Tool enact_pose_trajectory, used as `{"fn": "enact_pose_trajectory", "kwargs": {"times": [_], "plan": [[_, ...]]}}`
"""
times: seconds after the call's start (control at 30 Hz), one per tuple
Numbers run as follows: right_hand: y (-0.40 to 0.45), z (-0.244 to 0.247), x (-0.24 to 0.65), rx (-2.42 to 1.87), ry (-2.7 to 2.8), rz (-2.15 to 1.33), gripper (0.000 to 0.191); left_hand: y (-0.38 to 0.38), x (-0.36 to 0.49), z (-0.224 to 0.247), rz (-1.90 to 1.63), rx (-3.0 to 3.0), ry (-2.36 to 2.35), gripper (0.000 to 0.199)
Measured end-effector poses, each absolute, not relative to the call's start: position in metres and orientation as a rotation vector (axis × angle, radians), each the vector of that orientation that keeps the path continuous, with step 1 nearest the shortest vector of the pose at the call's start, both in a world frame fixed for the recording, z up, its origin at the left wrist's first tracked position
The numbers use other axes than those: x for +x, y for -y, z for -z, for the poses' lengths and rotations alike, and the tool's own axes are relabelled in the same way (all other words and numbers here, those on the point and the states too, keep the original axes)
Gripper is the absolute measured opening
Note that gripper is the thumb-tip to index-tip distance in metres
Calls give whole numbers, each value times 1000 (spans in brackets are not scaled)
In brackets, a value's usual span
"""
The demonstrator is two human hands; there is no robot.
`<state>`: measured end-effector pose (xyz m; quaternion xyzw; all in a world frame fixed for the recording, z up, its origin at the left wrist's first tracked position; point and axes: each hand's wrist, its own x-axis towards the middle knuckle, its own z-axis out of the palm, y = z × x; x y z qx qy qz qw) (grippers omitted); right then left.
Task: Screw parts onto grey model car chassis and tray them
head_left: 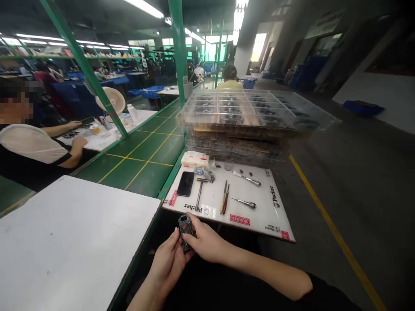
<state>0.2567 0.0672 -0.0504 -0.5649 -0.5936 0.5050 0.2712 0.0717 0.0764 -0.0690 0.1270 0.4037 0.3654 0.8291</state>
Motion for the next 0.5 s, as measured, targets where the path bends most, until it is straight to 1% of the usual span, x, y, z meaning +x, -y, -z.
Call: {"fn": "enact_pose_trajectory", "kwargs": {"times": [0.03,0.07,0.1,0.13,0.2,0.23,0.33,0.4,0.43,0.5], "plan": [[-63,50,261,-1571,1608,-1336,91,-78,75,70,-746,247,-868,38],[-59,48,267,-1613,1627,-1311,96,-79,77,72,-725,230,-871,37],[-57,45,273,-1650,1650,-1282,93,-79,78,73,-715,221,-868,37],[-56,43,280,-1687,1671,-1245,84,-80,79,74,-712,217,-867,37],[-59,38,297,-1799,1676,-1141,56,-80,80,74,-701,226,-882,37],[-62,38,308,-1883,1654,-1074,49,-80,80,73,-694,238,-893,36],[-76,44,341,-2183,1537,-858,50,-79,80,69,-696,266,-911,30],[-85,52,360,-2324,1502,-787,44,-77,78,66,-726,276,-911,27],[-87,57,367,-2364,1505,-777,41,-76,76,65,-746,281,-926,27],[-90,64,375,-2396,1529,-776,40,-75,71,65,-773,291,-985,37]]}}
